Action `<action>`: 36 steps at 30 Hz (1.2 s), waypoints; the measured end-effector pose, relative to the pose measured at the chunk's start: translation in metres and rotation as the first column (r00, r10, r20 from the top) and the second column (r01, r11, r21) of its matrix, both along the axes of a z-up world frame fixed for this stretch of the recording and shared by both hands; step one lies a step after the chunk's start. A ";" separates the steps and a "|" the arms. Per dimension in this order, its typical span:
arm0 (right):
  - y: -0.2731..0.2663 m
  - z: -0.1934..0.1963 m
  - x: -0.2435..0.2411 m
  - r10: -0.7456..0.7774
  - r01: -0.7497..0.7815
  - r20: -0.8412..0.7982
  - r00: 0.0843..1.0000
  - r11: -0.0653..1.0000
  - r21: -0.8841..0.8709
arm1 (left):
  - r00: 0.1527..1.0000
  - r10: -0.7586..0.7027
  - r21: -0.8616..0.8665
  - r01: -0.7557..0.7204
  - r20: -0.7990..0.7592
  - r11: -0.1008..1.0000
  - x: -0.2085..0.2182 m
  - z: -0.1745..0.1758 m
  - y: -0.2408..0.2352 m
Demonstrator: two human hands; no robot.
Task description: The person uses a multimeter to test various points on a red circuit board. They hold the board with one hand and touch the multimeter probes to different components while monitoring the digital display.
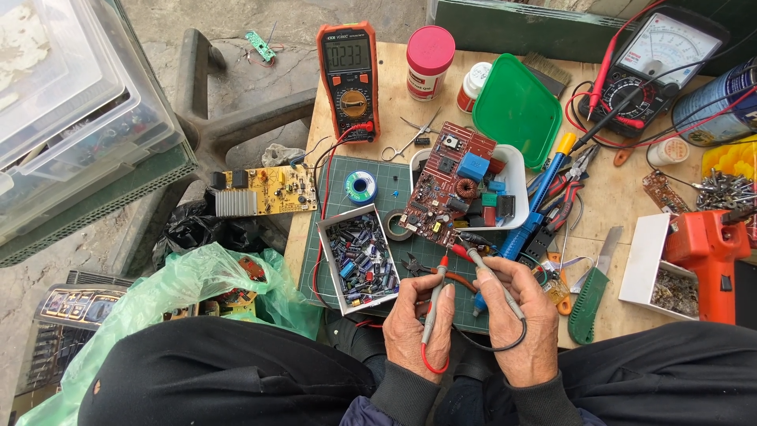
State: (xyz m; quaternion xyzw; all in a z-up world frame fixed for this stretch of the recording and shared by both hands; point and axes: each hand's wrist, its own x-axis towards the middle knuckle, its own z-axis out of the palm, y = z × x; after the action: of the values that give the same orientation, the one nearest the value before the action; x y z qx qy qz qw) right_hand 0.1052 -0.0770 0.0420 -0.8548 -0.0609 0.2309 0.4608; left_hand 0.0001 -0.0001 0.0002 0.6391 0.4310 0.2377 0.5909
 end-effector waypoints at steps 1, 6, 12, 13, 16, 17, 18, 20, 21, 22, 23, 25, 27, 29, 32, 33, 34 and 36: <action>0.000 0.000 0.000 0.000 0.000 0.000 1.000 1.000 0.000 | 1.000 0.000 0.000 0.000 0.000 1.000 0.000 -0.001 0.000; -0.001 -0.001 0.001 0.018 -0.018 0.018 1.000 1.000 -0.009 | 1.000 0.016 0.012 -0.016 -0.001 1.000 0.000 -0.001 -0.001; -0.002 -0.002 0.001 0.026 -0.026 0.037 0.999 0.999 0.021 | 0.995 0.078 -0.002 -0.079 -0.068 0.997 -0.006 0.003 0.004; -0.002 -0.002 0.001 0.027 -0.028 0.037 0.999 0.999 0.022 | 0.995 0.080 0.000 -0.080 -0.068 0.997 -0.005 0.000 0.003; -0.002 -0.002 0.001 0.022 -0.022 0.009 1.000 1.000 0.011 | 0.998 0.052 0.070 -0.050 -0.038 0.996 -0.001 -0.006 0.001; -0.002 -0.002 0.001 0.026 -0.026 0.009 1.000 1.000 -0.001 | 0.999 0.043 0.077 -0.041 -0.033 0.996 0.000 -0.006 0.002; -0.002 -0.002 0.001 0.031 -0.031 0.009 0.999 0.999 -0.012 | 0.999 0.034 0.083 -0.032 -0.027 0.996 0.001 -0.006 0.002; -0.002 -0.001 0.002 0.018 -0.018 0.005 1.000 1.000 -0.012 | 0.999 0.029 0.079 -0.027 -0.024 0.996 0.001 -0.008 0.002; -0.001 -0.001 0.002 0.005 -0.005 -0.002 1.000 1.000 -0.014 | 0.999 0.023 0.074 -0.021 -0.023 0.997 0.000 -0.009 0.002; -0.001 -0.001 0.002 0.006 -0.006 -0.002 1.000 1.000 -0.013 | 0.999 0.024 0.076 -0.022 -0.023 0.997 0.000 -0.009 0.002; -0.001 0.000 0.002 0.007 -0.007 -0.008 1.000 1.000 -0.014 | 0.999 0.021 0.074 -0.019 -0.024 0.997 0.000 -0.008 0.002; -0.001 0.000 0.001 0.009 -0.009 -0.013 1.000 1.000 -0.014 | 1.000 0.019 0.075 -0.018 -0.024 0.997 0.000 -0.008 0.002; -0.001 -0.001 0.002 0.026 -0.026 -0.021 0.999 0.999 -0.034 | 0.999 0.011 0.043 -0.010 -0.039 0.999 0.000 -0.007 0.003; 0.005 0.012 0.001 -0.012 0.007 -0.058 0.998 0.997 -0.074 | 0.997 0.007 0.022 -0.005 -0.072 1.000 0.000 -0.002 0.003; 0.010 0.015 0.000 -0.106 0.101 -0.068 0.992 0.992 -0.074 | 0.990 0.048 0.030 -0.044 -0.130 0.999 0.003 0.013 0.005; 0.010 0.012 -0.001 -0.164 0.162 -0.055 0.985 0.985 -0.052 | 0.982 0.092 0.040 -0.087 -0.164 0.995 0.004 0.019 0.005; 0.018 0.019 0.001 -0.159 0.158 -0.047 0.986 0.987 -0.026 | 0.984 0.100 0.063 -0.092 -0.150 0.994 0.006 0.022 0.009; 0.025 0.033 0.002 -0.206 0.146 -0.188 0.960 0.945 -0.291 | 0.960 0.098 -0.149 -0.141 -0.263 0.979 0.009 0.027 0.009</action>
State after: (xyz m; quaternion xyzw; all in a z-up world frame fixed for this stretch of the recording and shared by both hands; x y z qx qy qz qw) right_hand 0.1069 -0.0516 0.0752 -0.8822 0.0992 0.2863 0.3605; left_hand 0.0089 0.0087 0.0275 0.5854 0.5594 0.1523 0.5667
